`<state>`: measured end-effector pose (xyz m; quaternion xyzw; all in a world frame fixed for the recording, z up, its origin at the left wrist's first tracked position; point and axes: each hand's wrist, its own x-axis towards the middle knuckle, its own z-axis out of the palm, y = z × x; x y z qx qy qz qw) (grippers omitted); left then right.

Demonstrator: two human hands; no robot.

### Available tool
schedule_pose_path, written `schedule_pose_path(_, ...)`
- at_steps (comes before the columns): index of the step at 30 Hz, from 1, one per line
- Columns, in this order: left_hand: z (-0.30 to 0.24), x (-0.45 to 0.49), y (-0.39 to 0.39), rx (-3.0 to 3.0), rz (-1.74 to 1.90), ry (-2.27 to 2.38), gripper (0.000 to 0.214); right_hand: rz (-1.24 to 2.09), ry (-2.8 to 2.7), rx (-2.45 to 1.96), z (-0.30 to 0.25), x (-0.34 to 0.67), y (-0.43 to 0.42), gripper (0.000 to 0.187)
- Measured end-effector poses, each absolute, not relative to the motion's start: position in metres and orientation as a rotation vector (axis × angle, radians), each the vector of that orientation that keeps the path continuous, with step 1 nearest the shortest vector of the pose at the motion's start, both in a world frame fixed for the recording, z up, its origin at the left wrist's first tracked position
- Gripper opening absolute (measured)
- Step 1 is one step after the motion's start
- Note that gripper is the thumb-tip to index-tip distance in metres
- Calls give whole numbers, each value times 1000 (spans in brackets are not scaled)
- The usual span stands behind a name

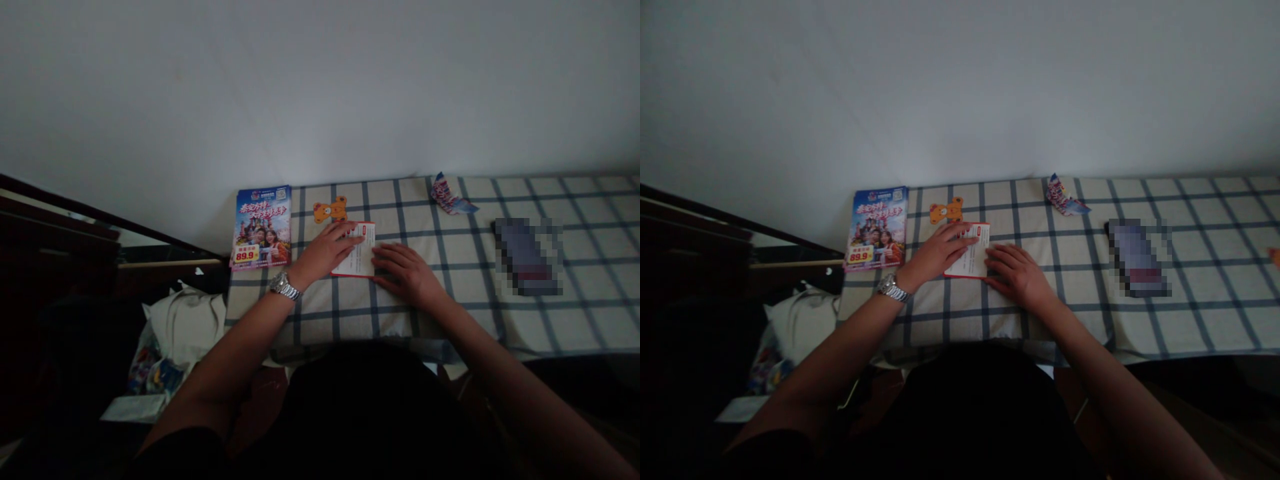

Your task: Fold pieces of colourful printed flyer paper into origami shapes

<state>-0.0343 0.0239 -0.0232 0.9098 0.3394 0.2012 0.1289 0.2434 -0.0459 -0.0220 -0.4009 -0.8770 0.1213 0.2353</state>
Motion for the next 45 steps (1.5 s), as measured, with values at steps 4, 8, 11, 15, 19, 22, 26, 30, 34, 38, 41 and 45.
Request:
schedule_pose_path(4,-24,-37,23,2589,668,988,42,319,-2401,-1098,-24,243,-47,32)
schedule_pose_path(8,-16,-41,13,2581,784,962,37,314,-2395,-1083,-29,244,-46,33)
schedule_pose_path(11,-9,-44,-3,2622,796,959,34,282,-2399,-1073,-31,244,-47,33)
schedule_pose_path(15,-7,-48,-26,2691,668,947,31,272,-2415,-1066,-29,243,-48,32)
schedule_pose_path(19,-10,-51,-37,2676,526,959,33,279,-2408,-1068,-26,242,-49,31)
schedule_pose_path(22,-12,-50,-38,2628,521,960,32,287,-2405,-1064,-26,243,-49,32)
schedule_pose_path(26,-15,-49,-37,2597,552,967,27,272,-2415,-1069,-28,243,-49,32)
schedule_pose_path(30,-16,-47,-38,2598,553,979,25,280,-2414,-1076,-27,243,-49,33)
schedule_pose_path(34,-15,-46,-38,2587,567,994,26,270,-2410,-1080,-26,242,-50,33)
schedule_pose_path(38,-14,-45,-36,2585,585,1002,29,297,-2393,-1087,-24,241,-49,30)
schedule_pose_path(41,-12,-44,-35,2589,602,1012,25,323,-2373,-1089,-21,241,-49,28)
schedule_pose_path(45,-11,-41,-35,2586,656,1028,20,363,-2358,-1084,-19,241,-48,30)
